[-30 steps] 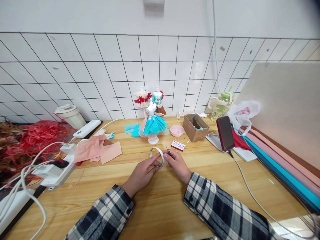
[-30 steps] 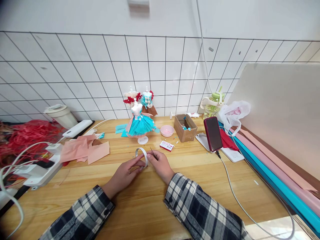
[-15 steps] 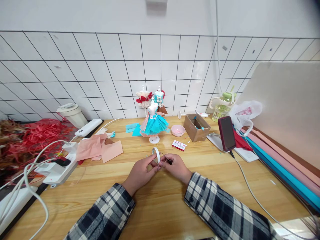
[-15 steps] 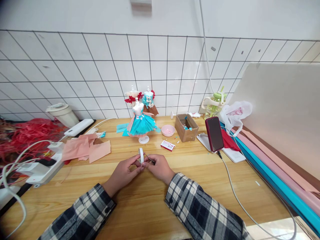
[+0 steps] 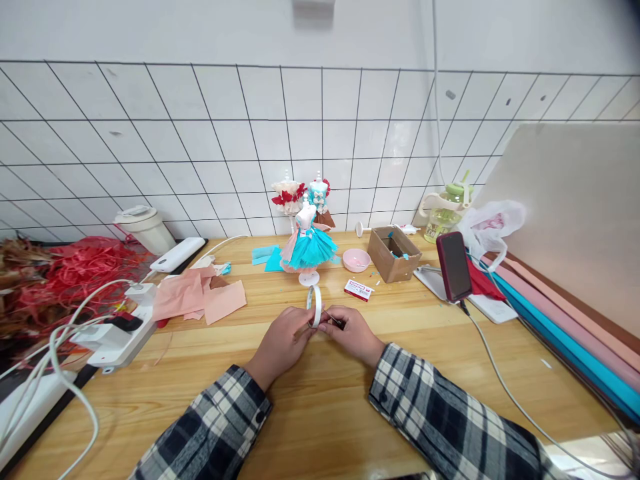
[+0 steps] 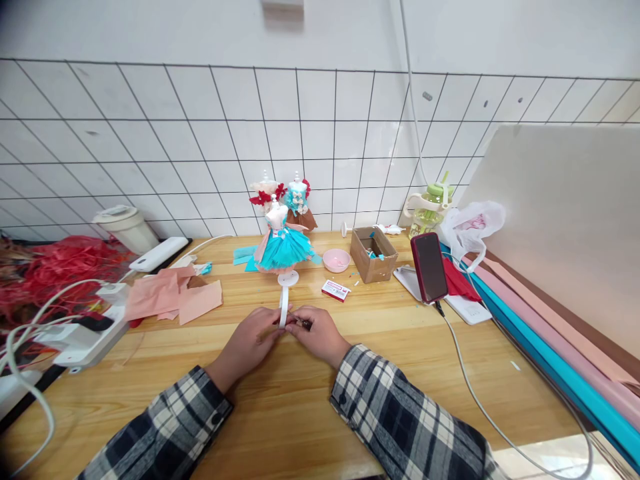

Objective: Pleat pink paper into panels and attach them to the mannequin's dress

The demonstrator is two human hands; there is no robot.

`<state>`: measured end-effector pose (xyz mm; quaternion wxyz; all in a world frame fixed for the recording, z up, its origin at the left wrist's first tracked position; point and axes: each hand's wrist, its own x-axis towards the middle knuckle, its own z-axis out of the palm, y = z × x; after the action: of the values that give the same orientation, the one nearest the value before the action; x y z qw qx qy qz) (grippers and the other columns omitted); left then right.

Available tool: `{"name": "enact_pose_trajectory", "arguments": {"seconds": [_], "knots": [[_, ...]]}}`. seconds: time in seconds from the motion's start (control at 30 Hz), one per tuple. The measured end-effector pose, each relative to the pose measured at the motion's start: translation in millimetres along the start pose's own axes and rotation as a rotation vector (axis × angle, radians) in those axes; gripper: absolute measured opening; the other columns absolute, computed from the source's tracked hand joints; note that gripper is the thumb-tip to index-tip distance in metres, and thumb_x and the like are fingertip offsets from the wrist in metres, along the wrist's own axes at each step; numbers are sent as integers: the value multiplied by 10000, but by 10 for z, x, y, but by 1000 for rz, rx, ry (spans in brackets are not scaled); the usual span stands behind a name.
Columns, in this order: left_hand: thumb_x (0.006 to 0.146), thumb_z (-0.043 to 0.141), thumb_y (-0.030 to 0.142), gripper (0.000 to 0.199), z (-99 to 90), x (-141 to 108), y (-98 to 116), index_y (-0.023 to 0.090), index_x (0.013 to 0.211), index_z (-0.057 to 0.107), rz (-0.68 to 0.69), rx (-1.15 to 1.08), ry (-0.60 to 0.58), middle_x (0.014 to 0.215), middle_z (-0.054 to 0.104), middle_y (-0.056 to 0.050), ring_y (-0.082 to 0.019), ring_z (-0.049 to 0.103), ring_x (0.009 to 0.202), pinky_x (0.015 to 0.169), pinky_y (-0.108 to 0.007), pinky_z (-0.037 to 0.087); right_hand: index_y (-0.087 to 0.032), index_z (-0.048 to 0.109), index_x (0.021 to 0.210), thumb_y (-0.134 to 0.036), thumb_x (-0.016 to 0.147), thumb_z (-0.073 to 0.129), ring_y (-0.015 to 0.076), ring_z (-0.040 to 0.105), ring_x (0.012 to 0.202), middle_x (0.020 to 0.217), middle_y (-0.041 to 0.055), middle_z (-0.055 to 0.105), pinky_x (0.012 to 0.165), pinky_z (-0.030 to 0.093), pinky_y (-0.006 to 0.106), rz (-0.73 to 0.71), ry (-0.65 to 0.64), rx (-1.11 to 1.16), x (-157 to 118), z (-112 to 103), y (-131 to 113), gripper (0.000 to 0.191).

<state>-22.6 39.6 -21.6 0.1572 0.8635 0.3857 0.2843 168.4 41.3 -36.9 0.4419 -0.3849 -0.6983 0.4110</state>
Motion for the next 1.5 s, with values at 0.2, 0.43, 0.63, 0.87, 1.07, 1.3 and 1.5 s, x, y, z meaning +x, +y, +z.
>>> {"name": "enact_pose_trajectory", "arguments": {"seconds": [0.2,0.43,0.63,0.87,1.07,1.3,1.5], "knots": [[955,384,221,344,-82,27,18,211,1240,575,97,276,-44,989,679,-80,-206,555,880,799,-361,450,-168,674,750,-405,840,593,132,496,644,673,7,566,605,388,249,-18,15,-9,6,-20,11,266],[957,404,293,310,-72,27,6,202,1196,580,91,230,-89,1054,675,-72,-205,566,938,851,-351,447,-196,671,749,-319,838,584,154,512,669,685,27,569,620,389,266,-99,73,-220,0,9,-19,175],[942,415,201,296,-69,27,-4,248,1106,658,143,404,-183,1064,661,-56,-209,567,926,808,-343,441,-172,612,779,-363,819,559,121,464,601,692,9,552,562,372,244,109,203,55,0,-44,-60,202],[919,440,172,293,-70,33,-4,260,1070,676,111,395,-219,1059,649,-62,-212,554,960,837,-360,437,-156,622,796,-513,756,635,73,338,468,590,-40,467,443,274,218,254,105,331,-7,-41,10,359],[864,568,411,306,-65,30,29,201,1075,640,122,166,-145,1094,666,-75,-224,546,1013,898,-385,414,-165,655,749,-435,767,653,122,491,625,671,-1,592,613,401,255,109,27,93,1,-11,-33,271],[955,416,300,280,-49,60,32,186,895,665,177,200,-186,859,709,-47,-172,587,797,778,-341,420,-172,686,802,-354,769,653,126,508,632,696,2,607,612,402,251,93,78,-11,3,-5,18,188],[951,411,305,275,-42,41,26,175,911,651,150,260,-221,894,677,-59,-194,563,848,792,-351,419,-174,687,762,-316,782,637,135,540,663,725,16,648,629,419,257,94,82,-57,2,-5,35,152]]}}
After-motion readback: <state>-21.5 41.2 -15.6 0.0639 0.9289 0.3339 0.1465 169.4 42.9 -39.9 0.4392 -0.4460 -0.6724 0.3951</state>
